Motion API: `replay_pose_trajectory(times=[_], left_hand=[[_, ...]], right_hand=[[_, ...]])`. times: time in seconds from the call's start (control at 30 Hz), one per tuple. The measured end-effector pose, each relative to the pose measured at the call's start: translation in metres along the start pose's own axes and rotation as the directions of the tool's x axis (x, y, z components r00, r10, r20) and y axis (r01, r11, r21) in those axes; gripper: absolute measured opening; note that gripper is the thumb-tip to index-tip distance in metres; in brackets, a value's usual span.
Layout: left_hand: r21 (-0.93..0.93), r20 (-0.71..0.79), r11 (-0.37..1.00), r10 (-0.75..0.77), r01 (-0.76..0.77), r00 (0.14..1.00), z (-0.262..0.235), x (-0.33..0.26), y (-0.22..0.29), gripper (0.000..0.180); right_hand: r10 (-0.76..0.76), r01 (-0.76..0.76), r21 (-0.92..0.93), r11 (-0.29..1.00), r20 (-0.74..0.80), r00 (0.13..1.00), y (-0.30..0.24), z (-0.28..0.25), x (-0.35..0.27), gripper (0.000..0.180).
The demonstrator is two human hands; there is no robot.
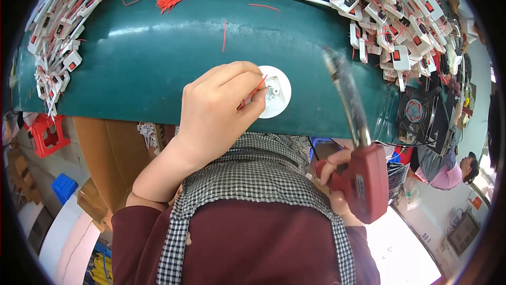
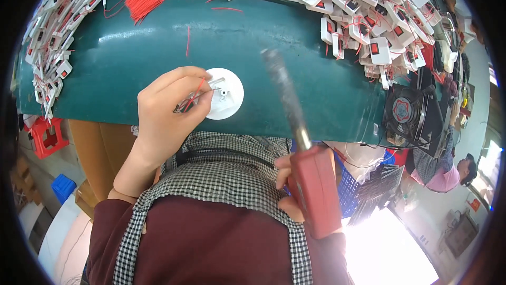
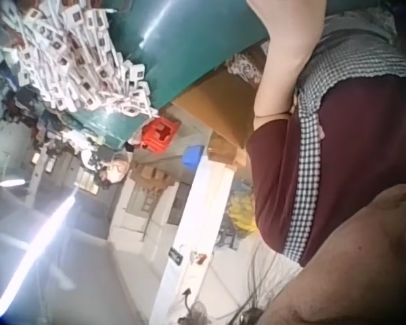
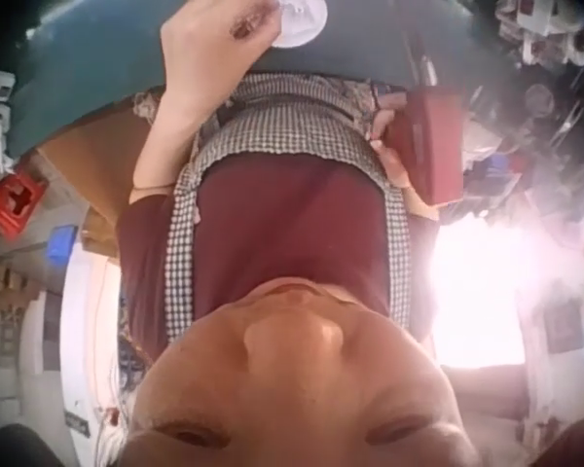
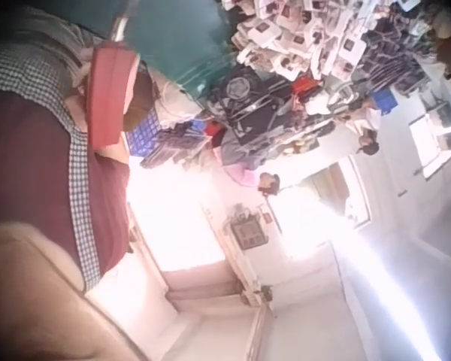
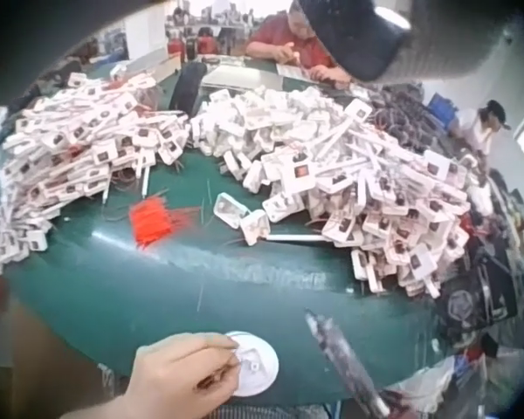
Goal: The person places electrical switch components onto a base by hand and solders the wires using a soldering gun.
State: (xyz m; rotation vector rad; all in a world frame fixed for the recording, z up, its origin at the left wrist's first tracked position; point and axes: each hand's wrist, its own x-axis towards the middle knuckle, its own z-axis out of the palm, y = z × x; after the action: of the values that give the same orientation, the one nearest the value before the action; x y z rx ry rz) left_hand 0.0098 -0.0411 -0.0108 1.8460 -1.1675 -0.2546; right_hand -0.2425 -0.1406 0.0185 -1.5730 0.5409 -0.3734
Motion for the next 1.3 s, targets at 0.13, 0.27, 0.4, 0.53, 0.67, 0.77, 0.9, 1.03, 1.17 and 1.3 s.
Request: replay_pose_trajectory(times=[0.13, 0.27, 0.4, 0.53, 0.67, 0.77, 0.9, 1.03, 1.17, 1.3], left_hand=[[0.206, 0.131, 0.979, -0.034, 0.007, 0.991, -0.011, -0.004, 0.01, 0.011], [0.117, 0.184, 0.991, -0.082, 0.061, 0.979, -0.016, -0.002, 0.01, 0.011], [0.036, -0.066, 0.998, -0.04, 0.042, 0.997, 0.003, -0.011, 0.007, 0.01], [0.074, -0.185, 0.997, -0.01, 0.025, 0.983, 0.013, -0.013, 0.005, 0.013], [0.121, -0.177, 0.993, 0.02, 0.001, 0.984, 0.016, -0.012, 0.005, 0.014], [0.112, -0.205, 0.993, 0.063, -0.041, 0.977, 0.019, -0.012, 0.004, 0.015], [0.127, -0.217, 0.99, 0.085, -0.058, 0.972, 0.02, -0.014, 0.002, 0.016], [0.146, -0.232, 0.987, 0.102, -0.069, 0.967, 0.021, -0.015, 0.001, 0.017], [0.142, -0.239, 0.987, 0.111, -0.079, 0.965, 0.022, -0.013, 0.001, 0.017], [0.107, -0.235, 0.992, 0.094, -0.071, 0.967, 0.02, -0.014, 0.001, 0.017]], right_hand=[[0.093, -0.143, -0.238, 0.961, -0.21, 0.973, -0.011, 0.006, -0.002, 0.072], [0.233, -0.23, 0.044, 0.972, -0.285, 0.93, -0.017, 0.016, 0.002, 0.074], [0.15, -0.143, 0.044, 0.989, -0.311, 0.939, -0.011, 0.021, -0.008, 0.065], [0.024, -0.084, -0.231, 0.969, -0.247, 0.969, -0.001, 0.011, -0.017, 0.052], [-0.001, -0.005, -0.078, 0.997, -0.086, 0.996, 0.016, 0.0, -0.02, 0.055], [-0.036, 0.039, 0.061, 0.997, -0.048, 0.998, 0.039, -0.006, -0.029, 0.071], [-0.018, 0.018, 0.065, 0.998, -0.003, 1.0, 0.044, -0.007, -0.03, 0.082], [-0.055, 0.055, -0.003, 0.998, 0.031, 0.998, 0.046, -0.007, -0.027, 0.08], [-0.12, 0.123, -0.161, 0.979, 0.028, 0.992, 0.043, -0.007, -0.027, 0.069], [-0.197, 0.182, -0.379, 0.907, 0.0, 0.98, 0.047, -0.005, -0.029, 0.06]])
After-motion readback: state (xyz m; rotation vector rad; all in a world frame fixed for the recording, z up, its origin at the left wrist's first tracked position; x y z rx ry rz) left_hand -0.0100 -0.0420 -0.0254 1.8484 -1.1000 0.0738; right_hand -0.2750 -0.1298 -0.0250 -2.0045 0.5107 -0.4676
